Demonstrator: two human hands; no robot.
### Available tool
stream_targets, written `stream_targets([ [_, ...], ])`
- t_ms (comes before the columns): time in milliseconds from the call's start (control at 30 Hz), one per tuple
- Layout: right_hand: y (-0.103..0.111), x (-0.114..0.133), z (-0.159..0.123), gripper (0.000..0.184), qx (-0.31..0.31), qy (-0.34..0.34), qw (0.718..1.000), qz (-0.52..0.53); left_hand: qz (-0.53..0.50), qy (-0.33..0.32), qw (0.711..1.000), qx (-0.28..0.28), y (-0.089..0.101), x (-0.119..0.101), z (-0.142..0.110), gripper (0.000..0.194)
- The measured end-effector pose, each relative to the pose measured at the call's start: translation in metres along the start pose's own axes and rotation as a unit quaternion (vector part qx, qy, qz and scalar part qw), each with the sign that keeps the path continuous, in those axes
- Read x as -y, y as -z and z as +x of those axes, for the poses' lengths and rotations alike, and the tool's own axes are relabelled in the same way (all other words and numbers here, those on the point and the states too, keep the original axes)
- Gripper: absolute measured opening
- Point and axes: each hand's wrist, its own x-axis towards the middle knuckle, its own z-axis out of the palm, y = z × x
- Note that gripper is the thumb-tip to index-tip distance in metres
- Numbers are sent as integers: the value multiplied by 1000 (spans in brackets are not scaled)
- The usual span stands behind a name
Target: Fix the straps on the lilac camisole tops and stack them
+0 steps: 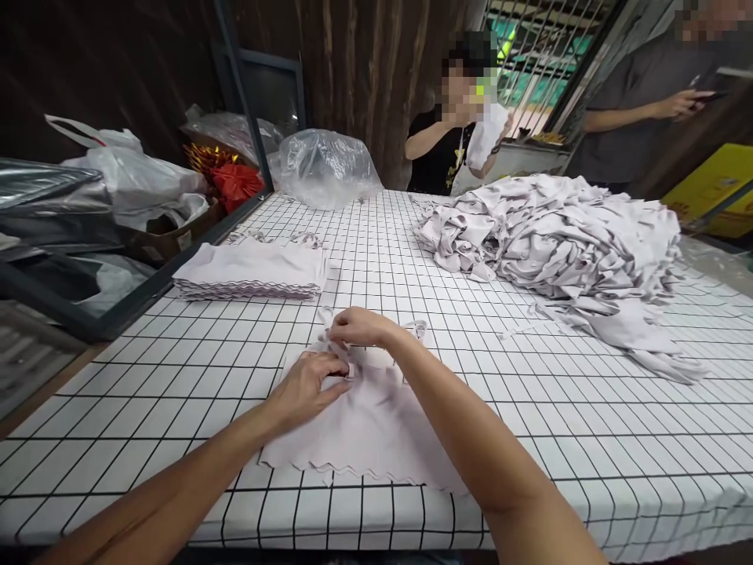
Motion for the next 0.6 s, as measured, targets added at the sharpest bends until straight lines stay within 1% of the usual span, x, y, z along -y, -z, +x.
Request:
stream_targets([
  [33, 5, -1, -3, 19, 2, -10, 998, 70, 3, 0, 1000, 2, 1, 0, 0, 15],
  [100, 13, -5, -11, 18, -5, -35, 982, 187, 0, -3, 1000, 4, 2, -1, 1, 17],
  [167, 18, -11, -19, 17, -13, -61, 969, 238, -8, -5, 1000, 3, 3, -2, 1, 16],
  [233, 21, -17, -26, 15, -33, -84, 973, 214, -17, -5, 1000, 0, 2, -1, 1, 13],
  [267, 22, -19, -30, 13, -51, -99, 978, 175, -20, -2, 1000, -2, 1, -1, 1, 12],
  [333, 26, -20, -37, 10, -85, -134, 986, 53, -26, 3, 1000, -5, 0, 0, 1, 13],
  [367, 28, -19, -41, 10, -89, -154, 984, -17, -29, 5, 1000, -6, -1, 1, 0, 14],
  [400, 31, -17, -45, 13, -81, -170, 979, -82, -33, 5, 999, -7, -1, 2, 0, 14],
  [433, 33, -14, -50, 17, -58, -180, 973, -132, -37, 5, 999, -8, -2, 2, 0, 14],
  [467, 36, -11, -53, 21, -23, -177, 971, -159, -42, 3, 999, -9, -2, 2, 0, 14],
  [500, 38, -7, -57, 24, 21, -158, 974, -159, -47, -1, 999, -8, -1, 2, 0, 15],
  [533, 39, -4, -59, 26, 67, -122, 981, -134, -54, -5, 998, -9, 0, 2, 1, 15],
  [567, 39, -1, -61, 27, 105, -76, 988, -86, -61, -9, 998, -10, 0, 1, 1, 15],
  [600, 39, 1, -61, 27, 127, -27, 991, -18, -69, -14, 997, -13, 1, 0, 2, 15],
])
